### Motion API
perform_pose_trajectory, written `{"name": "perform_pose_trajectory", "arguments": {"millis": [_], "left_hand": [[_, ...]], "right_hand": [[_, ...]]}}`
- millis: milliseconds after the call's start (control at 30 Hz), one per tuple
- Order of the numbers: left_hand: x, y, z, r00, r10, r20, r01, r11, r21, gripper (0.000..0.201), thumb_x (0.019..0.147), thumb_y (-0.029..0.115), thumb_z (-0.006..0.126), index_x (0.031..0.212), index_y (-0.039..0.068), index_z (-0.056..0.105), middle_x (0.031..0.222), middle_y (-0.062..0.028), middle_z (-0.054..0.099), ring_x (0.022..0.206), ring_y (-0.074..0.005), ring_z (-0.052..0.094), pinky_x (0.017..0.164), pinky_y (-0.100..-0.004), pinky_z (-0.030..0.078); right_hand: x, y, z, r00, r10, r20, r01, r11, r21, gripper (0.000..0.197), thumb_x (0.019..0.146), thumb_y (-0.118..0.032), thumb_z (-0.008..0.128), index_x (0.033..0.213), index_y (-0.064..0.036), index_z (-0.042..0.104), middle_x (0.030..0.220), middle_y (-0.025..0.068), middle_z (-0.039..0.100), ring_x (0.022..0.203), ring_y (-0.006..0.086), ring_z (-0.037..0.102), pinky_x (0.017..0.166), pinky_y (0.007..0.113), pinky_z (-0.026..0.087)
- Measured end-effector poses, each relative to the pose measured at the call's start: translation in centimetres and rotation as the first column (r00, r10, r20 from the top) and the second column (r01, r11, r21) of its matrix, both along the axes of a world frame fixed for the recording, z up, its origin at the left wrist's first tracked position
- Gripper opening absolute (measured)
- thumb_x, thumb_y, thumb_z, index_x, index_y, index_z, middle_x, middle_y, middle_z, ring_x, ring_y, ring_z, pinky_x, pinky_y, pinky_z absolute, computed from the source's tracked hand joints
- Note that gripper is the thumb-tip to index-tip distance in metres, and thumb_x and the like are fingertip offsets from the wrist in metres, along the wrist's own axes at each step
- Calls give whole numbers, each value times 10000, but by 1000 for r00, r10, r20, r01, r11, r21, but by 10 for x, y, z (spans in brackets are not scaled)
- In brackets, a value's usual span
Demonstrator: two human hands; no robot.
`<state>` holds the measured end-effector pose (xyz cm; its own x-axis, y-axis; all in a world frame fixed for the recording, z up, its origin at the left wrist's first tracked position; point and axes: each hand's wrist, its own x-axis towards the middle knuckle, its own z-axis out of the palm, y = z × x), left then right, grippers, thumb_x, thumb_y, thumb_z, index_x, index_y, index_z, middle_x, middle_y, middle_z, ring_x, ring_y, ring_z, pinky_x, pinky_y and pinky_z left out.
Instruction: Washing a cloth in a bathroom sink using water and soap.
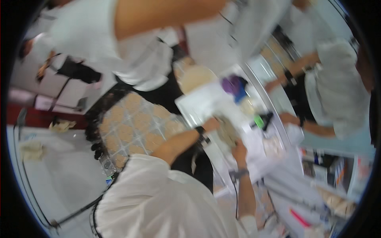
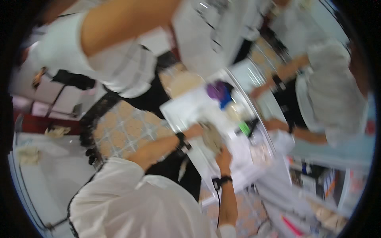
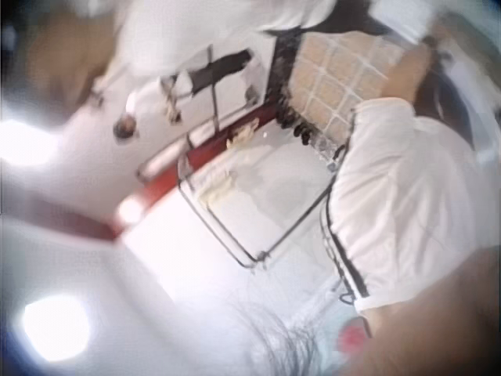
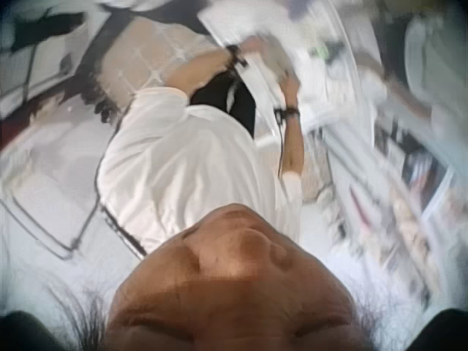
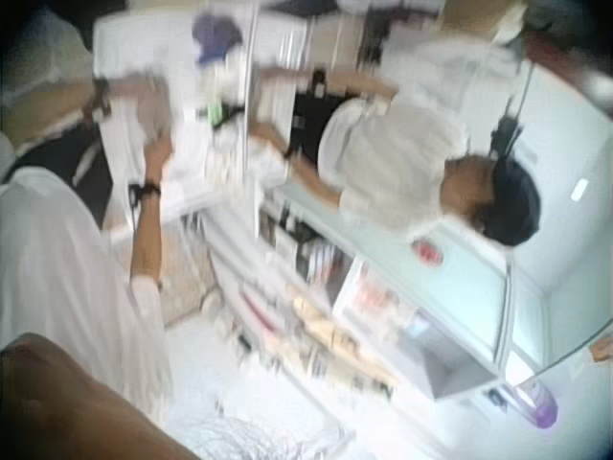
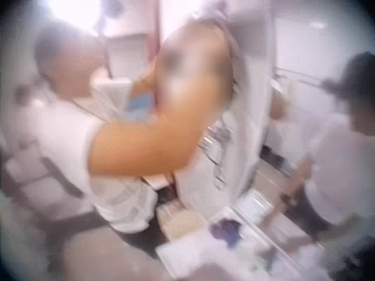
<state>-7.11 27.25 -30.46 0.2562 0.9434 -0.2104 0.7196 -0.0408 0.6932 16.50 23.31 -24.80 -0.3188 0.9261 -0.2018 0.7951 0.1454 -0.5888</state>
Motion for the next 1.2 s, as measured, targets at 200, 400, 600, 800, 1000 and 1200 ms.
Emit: {"name": "perform_pose_trajectory", "arguments": {"millis": [200, 400, 600, 800, 1000, 1200], "left_hand": [[45, -7, 54, 971, 152, -185, -132, 984, 116, 401, 696, 193, 563, 1089, 120, 529, 1150, -154, 448, 994, -336, 453, 758, -457, 418], [67, 8, 37, 862, -231, -452, 153, 967, -203, 405, 806, 318, 427, 1179, 167, 470, 1260, -87, 393, 1168, -286, 346, 857, -551, 310], [37, 9, -25, 976, 155, 155, -165, 985, 52, 277, 624, 216, 570, 847, 54, 594, 842, -148, 598, 783, -304, 574, 707, -369, 446], [146, -26, 109, 811, 570, 130, -563, 822, -91, 153, 622, 251, 557, 675, 108, 562, 720, -128, 552, 764, -284, 520, 638, -382, 413], [162, -6, 2, 811, 560, -166, -491, 808, 326, 280, 722, 258, 471, 950, 117, 551, 965, -44, 537, 898, -219, 486, 774, -366, 383], [175, -20, 11, 702, 575, 421, -712, 555, 430, 209, 651, 180, 525, 505, 35, 494, 609, -183, 520, 563, -358, 502, 515, -454, 389]], "right_hand": [[7, -17, -45, 972, 200, 124, -220, 959, 176, 517, 630, -60, 567, 1136, -41, 459, 1162, 174, 433, 1086, 351, 392, 911, 442, 314], [11, -21, -78, 904, 363, 226, -385, 921, 61, 298, 660, -55, 518, 952, -28, 570, 1096, 178, 483, 996, 374, 448, 841, 414, 390], [-24, -12, -27, 779, -344, -525, 225, 934, -279, 137, 772, -129, 464, 788, -27, 554, 737, 91, 587, 680, 249, 559, 629, 341, 452], [-12, -4, -24, -45, -848, -528, -303, 515, -802, 484, 820, -419, 413, 1130, -53, 476, 1089, 118, 530, 1007, 262, 501, 843, 395, 412], [-28, 12, -13, -88, -870, -485, -345, 484, -804, 235, 846, -246, 405, 1012, -108, 496, 839, 29, 533, 719, 116, 508, 572, 263, 388], [-26, 2, -29, -156, -891, -426, -323, 453, -831, 220, 861, -200, 381, 1044, -112, 465, 895, 31, 492, 766, 133, 469, 605, 297, 353]]}}
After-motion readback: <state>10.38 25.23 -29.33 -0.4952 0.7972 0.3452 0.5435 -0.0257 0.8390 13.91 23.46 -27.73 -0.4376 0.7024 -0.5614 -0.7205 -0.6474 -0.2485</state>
